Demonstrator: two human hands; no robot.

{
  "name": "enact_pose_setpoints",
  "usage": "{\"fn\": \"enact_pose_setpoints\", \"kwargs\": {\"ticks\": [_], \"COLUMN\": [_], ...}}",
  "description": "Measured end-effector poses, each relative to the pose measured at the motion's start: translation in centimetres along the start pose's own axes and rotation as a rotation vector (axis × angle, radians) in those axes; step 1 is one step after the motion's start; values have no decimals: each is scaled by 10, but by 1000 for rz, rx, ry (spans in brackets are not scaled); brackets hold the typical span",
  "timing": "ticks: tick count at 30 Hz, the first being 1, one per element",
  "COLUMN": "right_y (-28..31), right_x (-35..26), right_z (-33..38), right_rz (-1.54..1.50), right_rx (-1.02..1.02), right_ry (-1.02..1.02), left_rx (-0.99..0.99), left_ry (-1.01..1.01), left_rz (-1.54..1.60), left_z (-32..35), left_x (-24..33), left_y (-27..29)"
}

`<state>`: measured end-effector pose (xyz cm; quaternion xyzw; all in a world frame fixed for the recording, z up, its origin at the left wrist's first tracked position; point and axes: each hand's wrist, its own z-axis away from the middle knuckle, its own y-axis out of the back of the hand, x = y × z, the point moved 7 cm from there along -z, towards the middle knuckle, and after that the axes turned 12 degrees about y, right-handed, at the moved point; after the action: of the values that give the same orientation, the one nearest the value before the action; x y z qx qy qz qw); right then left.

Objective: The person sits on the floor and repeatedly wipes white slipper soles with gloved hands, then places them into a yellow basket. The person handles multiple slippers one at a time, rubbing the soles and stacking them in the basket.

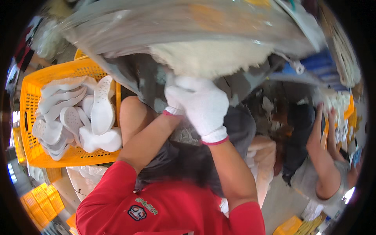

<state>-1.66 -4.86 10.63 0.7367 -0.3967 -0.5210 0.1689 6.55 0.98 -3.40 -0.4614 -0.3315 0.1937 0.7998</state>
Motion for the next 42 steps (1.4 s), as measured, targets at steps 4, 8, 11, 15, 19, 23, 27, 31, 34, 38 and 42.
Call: {"fn": "enact_pose_setpoints", "kwargs": {"ticks": [4, 8, 11, 15, 19, 23, 27, 31, 34, 38, 42], "right_y": [-9, 6, -5, -3, -6, 29, 21, 5, 7, 27, 51], "right_x": [7, 6, 24, 27, 15, -58, -48, -13, -14, -43, -34], "right_z": [2, 19, 8, 2, -1, 36, 40, 3, -7, 26, 135], "right_rz": [-237, -325, -478, -586, -659, -150, 415, 384, 403, 455, 58], "right_rx": [-76, -34, -265, -82, -241, -279, -405, -479, -499, -456, -404], "right_ry": [-204, -156, -331, -331, -528, -276, -16, 57, 83, 101, -166], "left_rx": [126, -114, 15, -173, 77, -40, 301, 536, 290, 205, 6], "left_ry": [46, 178, 120, 95, -282, 125, -249, -296, 117, 137, 128], "left_rz": [-106, -118, -380, -277, -632, -233, -1218, -1924, -1720, -181, 51], "left_z": [3, 12, 15, 14, 15, -2, -39, -77, -89, -44, 18], "left_x": [-11, -16, -4, -4, 9, -30, -13, -8, -30, -35, -37], "left_y": [21, 8, 0, -24, -7, 26, 43, 46, 48, 35, 20]}}
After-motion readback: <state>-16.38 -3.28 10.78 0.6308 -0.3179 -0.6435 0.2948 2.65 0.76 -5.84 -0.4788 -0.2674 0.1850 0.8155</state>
